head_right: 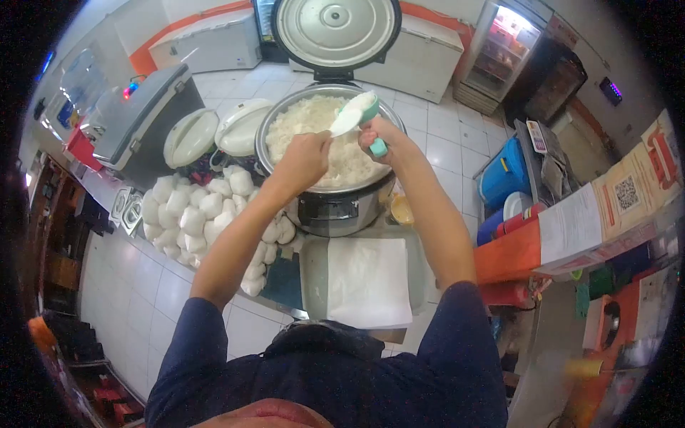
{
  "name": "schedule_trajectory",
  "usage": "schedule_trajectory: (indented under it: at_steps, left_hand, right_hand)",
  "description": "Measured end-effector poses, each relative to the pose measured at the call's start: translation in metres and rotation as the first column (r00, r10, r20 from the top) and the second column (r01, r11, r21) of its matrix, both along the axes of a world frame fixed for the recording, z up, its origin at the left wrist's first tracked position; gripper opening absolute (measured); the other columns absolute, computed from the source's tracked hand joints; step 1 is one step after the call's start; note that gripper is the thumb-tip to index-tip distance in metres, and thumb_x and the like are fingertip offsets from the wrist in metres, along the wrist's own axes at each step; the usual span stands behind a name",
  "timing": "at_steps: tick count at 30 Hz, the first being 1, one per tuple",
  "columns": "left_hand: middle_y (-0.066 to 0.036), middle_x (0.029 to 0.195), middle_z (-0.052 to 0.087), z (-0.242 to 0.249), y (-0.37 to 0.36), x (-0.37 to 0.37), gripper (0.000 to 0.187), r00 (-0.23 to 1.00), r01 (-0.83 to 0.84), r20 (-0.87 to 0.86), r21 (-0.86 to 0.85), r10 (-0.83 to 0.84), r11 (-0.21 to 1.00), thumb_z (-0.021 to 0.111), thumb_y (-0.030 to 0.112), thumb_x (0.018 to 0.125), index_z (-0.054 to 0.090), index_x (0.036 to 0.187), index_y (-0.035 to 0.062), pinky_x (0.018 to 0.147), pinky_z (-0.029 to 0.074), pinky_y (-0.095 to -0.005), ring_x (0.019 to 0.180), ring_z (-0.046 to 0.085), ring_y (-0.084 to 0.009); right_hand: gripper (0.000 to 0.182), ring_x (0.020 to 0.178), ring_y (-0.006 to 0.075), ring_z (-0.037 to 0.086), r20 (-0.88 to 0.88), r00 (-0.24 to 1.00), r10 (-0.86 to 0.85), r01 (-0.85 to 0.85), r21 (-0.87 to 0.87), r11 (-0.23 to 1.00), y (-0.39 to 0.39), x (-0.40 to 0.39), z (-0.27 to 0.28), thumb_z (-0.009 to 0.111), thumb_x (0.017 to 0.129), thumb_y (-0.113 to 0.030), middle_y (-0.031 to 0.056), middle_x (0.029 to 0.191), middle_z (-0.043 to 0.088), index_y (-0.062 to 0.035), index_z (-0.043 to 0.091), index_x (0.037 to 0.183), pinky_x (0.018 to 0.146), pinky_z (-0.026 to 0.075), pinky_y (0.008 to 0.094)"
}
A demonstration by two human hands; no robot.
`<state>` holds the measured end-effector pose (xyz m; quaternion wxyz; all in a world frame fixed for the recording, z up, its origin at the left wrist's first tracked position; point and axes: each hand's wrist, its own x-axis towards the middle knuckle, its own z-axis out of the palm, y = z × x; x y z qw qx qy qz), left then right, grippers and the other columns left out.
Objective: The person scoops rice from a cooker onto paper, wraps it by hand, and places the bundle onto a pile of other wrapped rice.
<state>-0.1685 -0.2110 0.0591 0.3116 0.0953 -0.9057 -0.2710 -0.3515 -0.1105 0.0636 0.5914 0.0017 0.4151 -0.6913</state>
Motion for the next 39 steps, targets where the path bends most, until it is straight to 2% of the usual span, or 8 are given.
schedule_trajectory:
  at_steps: [5,10,14,22,27,33,36,39]
  left_hand:
    - [-0.029,0.076,0.061,0.0,0.003,0.021,0.023,0.963,-0.063,0.263,0.018,0.057,0.998,0.05,0.012,0.091,0.064,0.084,-0.0049,0.072,0.047,-0.0508,0.076,0.06,-0.046]
    - [-0.029,0.076,0.062,0.02,0.007,0.005,0.019,0.97,-0.147,-0.191,0.017,0.147,0.989,0.05,0.009,0.089,0.061,0.082,-0.0054,0.073,0.048,-0.0531,0.078,0.061,-0.0462]
    - [-0.03,0.079,0.061,-0.008,-0.031,-0.031,0.023,0.931,-0.13,0.304,-0.245,0.204,0.961,0.051,0.012,0.089,0.062,0.081,-0.0064,0.071,0.046,-0.0503,0.08,0.059,-0.0469]
    - [-0.025,0.096,0.066,0.052,-0.013,-0.037,0.027,0.993,0.11,0.07,-0.19,-0.099,0.976,0.052,0.018,0.091,0.069,0.1,-0.0003,0.084,0.049,-0.0457,0.092,0.062,-0.0422]
    - [-0.024,0.101,0.067,0.05,-0.06,-0.059,0.029,0.808,0.101,0.559,-0.442,0.186,0.891,0.053,0.022,0.09,0.069,0.104,0.0021,0.089,0.048,-0.0461,0.094,0.063,-0.0413]
    - [-0.028,0.125,0.053,0.004,-0.069,-0.011,0.045,0.836,-0.387,0.094,-0.597,0.541,0.703,0.061,0.032,0.088,0.06,0.12,-0.0011,0.098,0.04,-0.05,0.115,0.05,-0.0439]
    - [-0.021,0.108,0.062,0.028,-0.006,0.045,0.038,0.876,-0.44,-0.428,-0.523,0.222,0.73,0.068,0.021,0.083,0.062,0.11,-0.0044,0.087,0.047,-0.045,0.101,0.059,-0.0387]
    - [-0.014,0.089,0.066,-0.045,0.043,0.087,0.022,0.79,-0.336,-0.592,-0.201,0.159,0.92,0.066,-0.002,0.071,0.064,0.092,0.0013,0.078,0.049,-0.0381,0.083,0.063,-0.0316]
  right_hand:
    - [0.017,0.042,0.0013,0.037,0.153,0.988,-0.028,0.034,-0.034,0.999,0.006,-0.004,0.001,0.036,0.095,-0.008,-0.0046,0.059,0.036,-0.0065,0.038,0.079,0.032,0.033,0.0161]
    - [0.013,0.041,0.0027,0.036,-0.091,0.996,-0.001,-0.008,-0.098,0.995,0.032,0.026,0.017,0.037,0.095,-0.011,-0.0025,0.063,0.038,0.0009,0.04,0.098,0.032,0.031,0.0178]
    - [0.015,0.041,0.0033,0.034,0.127,0.988,0.089,-0.067,-0.171,0.983,0.051,0.023,0.007,0.039,0.096,-0.013,-0.0012,0.065,0.038,0.0015,0.04,0.101,0.031,0.031,0.0182]
    - [0.015,0.041,0.0022,0.034,-0.064,0.993,0.098,-0.095,0.047,0.994,0.058,0.033,0.006,0.04,0.096,-0.011,-0.001,0.065,0.039,0.002,0.04,0.103,0.03,0.029,0.0174]
    - [0.018,0.039,0.0038,0.034,0.047,0.99,0.133,-0.124,-0.166,0.978,0.071,0.039,0.005,0.037,0.098,-0.015,-0.0009,0.064,0.039,0.0021,0.042,0.104,0.029,0.028,0.0188]
    - [0.037,0.038,0.01,0.039,-0.086,0.995,0.049,-0.082,-0.441,0.894,0.151,0.09,-0.027,0.026,0.102,-0.031,0.0038,0.066,0.043,0.0011,0.043,0.108,0.029,0.031,0.0238]
    - [0.039,0.044,0.0149,0.048,-0.645,0.649,-0.403,0.339,-0.23,0.912,0.185,0.156,-0.049,0.034,0.102,-0.027,0.0089,0.074,0.052,0.0015,0.046,0.127,0.033,0.039,0.0285]
    - [0.05,0.056,0.0203,0.059,-0.979,-0.073,-0.189,0.486,-0.2,0.851,0.232,0.185,-0.192,0.053,0.094,-0.008,0.0134,0.08,0.061,-0.0029,0.041,0.143,0.048,0.05,0.0336]
